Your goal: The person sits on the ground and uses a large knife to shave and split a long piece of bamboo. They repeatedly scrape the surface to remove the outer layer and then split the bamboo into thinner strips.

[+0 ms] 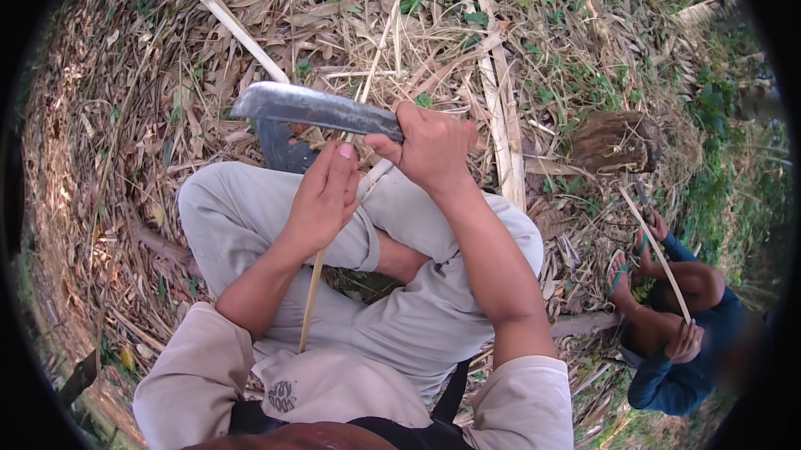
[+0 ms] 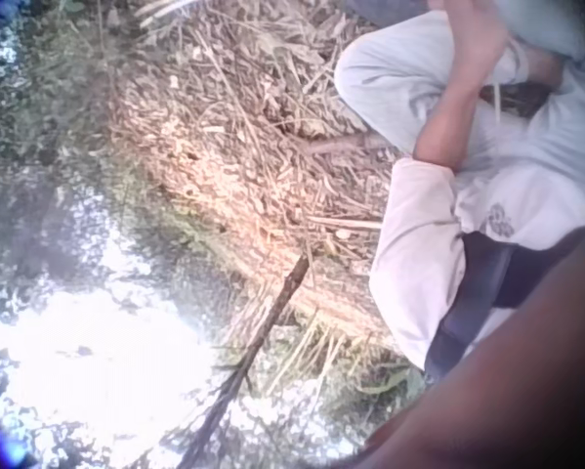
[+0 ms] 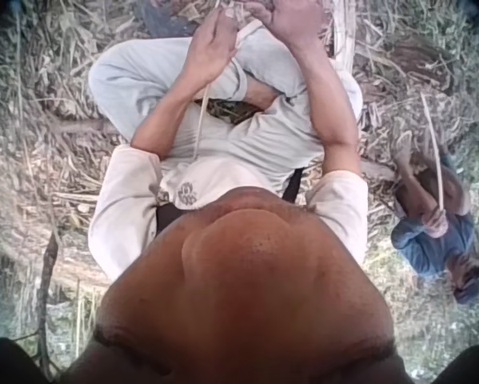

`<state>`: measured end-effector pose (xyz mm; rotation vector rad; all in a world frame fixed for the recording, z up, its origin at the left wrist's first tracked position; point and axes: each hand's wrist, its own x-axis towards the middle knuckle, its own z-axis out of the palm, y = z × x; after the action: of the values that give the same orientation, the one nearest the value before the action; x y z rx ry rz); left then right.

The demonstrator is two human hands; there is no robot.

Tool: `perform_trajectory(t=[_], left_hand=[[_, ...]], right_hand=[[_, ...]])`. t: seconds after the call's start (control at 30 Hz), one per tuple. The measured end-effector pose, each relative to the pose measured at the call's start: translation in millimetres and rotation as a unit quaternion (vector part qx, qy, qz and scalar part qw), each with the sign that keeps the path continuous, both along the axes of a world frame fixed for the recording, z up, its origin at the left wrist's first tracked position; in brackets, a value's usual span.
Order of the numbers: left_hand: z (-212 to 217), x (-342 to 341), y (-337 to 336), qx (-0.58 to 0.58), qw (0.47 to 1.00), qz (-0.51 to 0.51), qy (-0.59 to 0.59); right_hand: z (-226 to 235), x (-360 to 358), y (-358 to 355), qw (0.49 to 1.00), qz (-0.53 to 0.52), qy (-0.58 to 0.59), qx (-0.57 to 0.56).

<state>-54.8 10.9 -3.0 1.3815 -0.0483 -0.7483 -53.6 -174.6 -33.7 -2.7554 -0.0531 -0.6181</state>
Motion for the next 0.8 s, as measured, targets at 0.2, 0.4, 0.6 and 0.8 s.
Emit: perform_trajectory(t=[0.2, 0.4, 0.6, 0.8], left_hand=[[-10.9, -12.1, -2.4, -0.004, 0.995, -0.051, -0.085], [-13.7, 2.1, -0.4, 0.023, 0.995, -0.041, -0.085], [-12.1, -9.3, -0.6, 0.039, 0.993, -0.055, -0.102], [-6.6, 1.4, 2.8, 0.137, 0.962, -0.036, -0.233]], right_hand=[[0.6, 27.3, -52.7, 0.966, -0.216, 0.099, 0.1], [-0.1, -7.1, -5.6, 0.999, -0.006, 0.042, 0.011], [2.6, 26.3, -48.6, 0.987, -0.142, 0.051, 0.057], [-7.1, 0.2, -19.0, 0.996, -0.05, 0.056, -0.041]])
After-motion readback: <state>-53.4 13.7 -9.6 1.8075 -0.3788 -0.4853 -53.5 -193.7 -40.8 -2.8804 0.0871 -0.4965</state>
